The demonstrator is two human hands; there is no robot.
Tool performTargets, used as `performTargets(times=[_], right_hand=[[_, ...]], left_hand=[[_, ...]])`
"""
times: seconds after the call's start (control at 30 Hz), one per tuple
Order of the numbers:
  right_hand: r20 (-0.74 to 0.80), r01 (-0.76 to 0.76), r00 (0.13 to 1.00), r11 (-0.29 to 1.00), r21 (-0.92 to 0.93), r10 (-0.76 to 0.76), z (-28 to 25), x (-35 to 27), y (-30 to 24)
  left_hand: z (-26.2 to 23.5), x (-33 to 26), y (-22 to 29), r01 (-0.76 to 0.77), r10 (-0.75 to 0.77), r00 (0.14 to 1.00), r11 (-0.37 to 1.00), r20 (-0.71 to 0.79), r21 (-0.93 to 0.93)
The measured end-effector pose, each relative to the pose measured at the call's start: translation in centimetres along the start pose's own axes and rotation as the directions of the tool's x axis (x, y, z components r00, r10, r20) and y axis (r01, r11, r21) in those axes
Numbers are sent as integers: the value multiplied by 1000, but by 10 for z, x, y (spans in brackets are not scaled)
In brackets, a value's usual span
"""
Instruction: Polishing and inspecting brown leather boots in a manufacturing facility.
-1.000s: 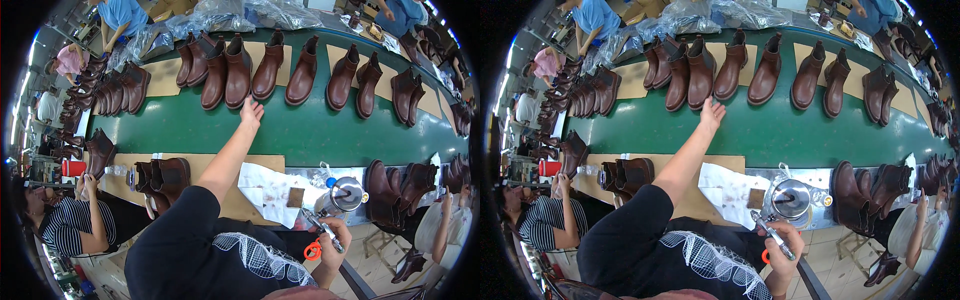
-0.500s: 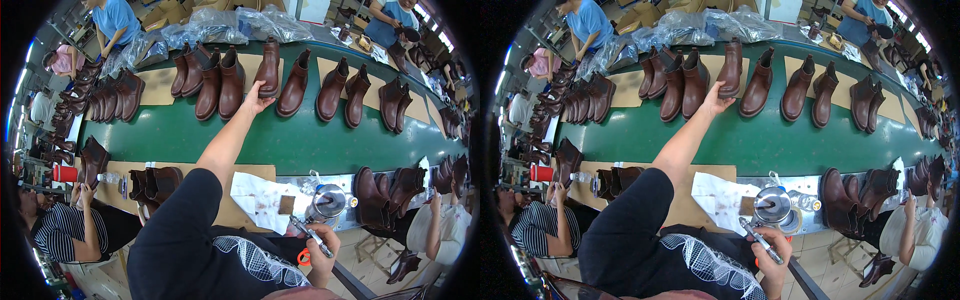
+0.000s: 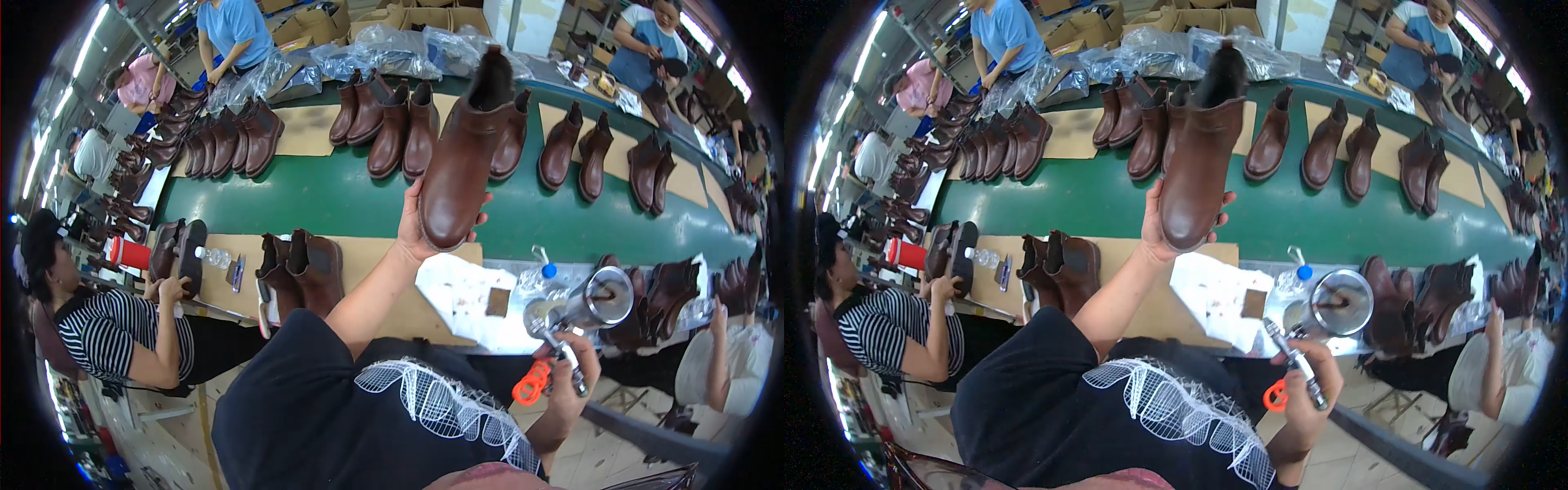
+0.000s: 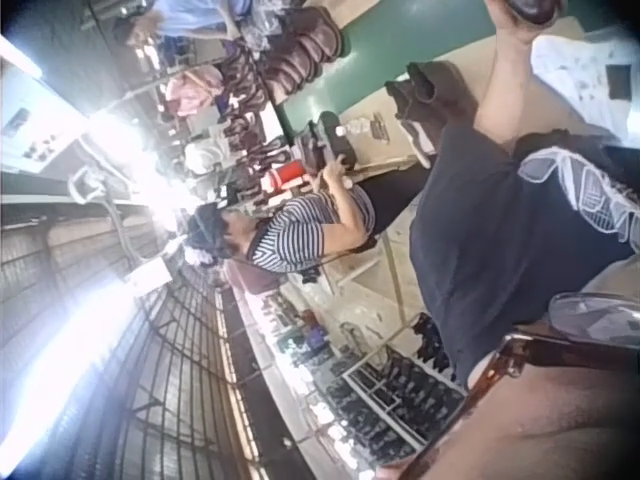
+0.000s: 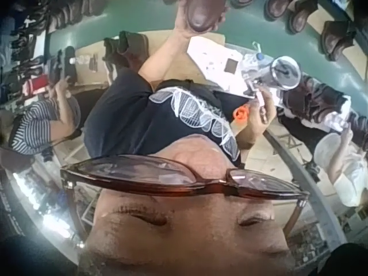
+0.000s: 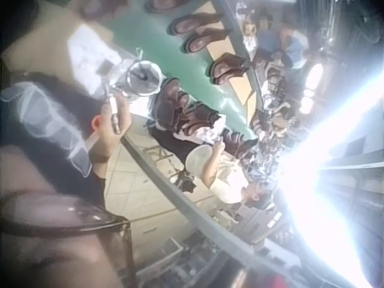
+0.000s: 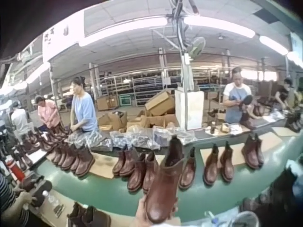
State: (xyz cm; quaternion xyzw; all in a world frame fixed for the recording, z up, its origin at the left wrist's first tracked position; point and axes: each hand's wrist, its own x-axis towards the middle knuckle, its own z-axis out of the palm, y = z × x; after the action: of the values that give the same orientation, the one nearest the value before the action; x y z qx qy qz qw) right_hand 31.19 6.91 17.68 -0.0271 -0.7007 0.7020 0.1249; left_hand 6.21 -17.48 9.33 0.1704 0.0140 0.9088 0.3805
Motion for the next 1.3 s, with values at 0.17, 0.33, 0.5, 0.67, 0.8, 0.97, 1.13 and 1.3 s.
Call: performTargets(times=[0.17,0.33,0.5,0.67,0.8,0.97,1.13,1.3], right_hand=[[9,161,987,977,-138,-162,4,-4,-25],[31,204,979,942,-265,-203,24,-3,-47],[91,166,985,933,-319,-144,41,-3,-62],[136,205,976,924,-323,-169,50,-2,-63],[152,203,975,922,-330,-160,52,-1,-61],[107,179,982,934,-309,-153,50,0,-58],[64,158,987,940,-302,-146,49,-1,-56],[46,159,987,933,-322,-152,49,-1,-55]], left_hand=[[-9,-50,-27,26,85,944,944,-320,328],[3,-87,-50,208,164,877,716,-451,666],[13,-95,-61,182,262,903,487,-342,854],[17,-99,-59,160,284,918,371,-275,915],[20,-98,-57,175,284,917,344,-280,923],[24,-95,-57,152,307,913,359,-270,921],[20,-98,-54,151,292,911,416,-290,897],[17,-105,-53,136,277,915,476,-295,869]])
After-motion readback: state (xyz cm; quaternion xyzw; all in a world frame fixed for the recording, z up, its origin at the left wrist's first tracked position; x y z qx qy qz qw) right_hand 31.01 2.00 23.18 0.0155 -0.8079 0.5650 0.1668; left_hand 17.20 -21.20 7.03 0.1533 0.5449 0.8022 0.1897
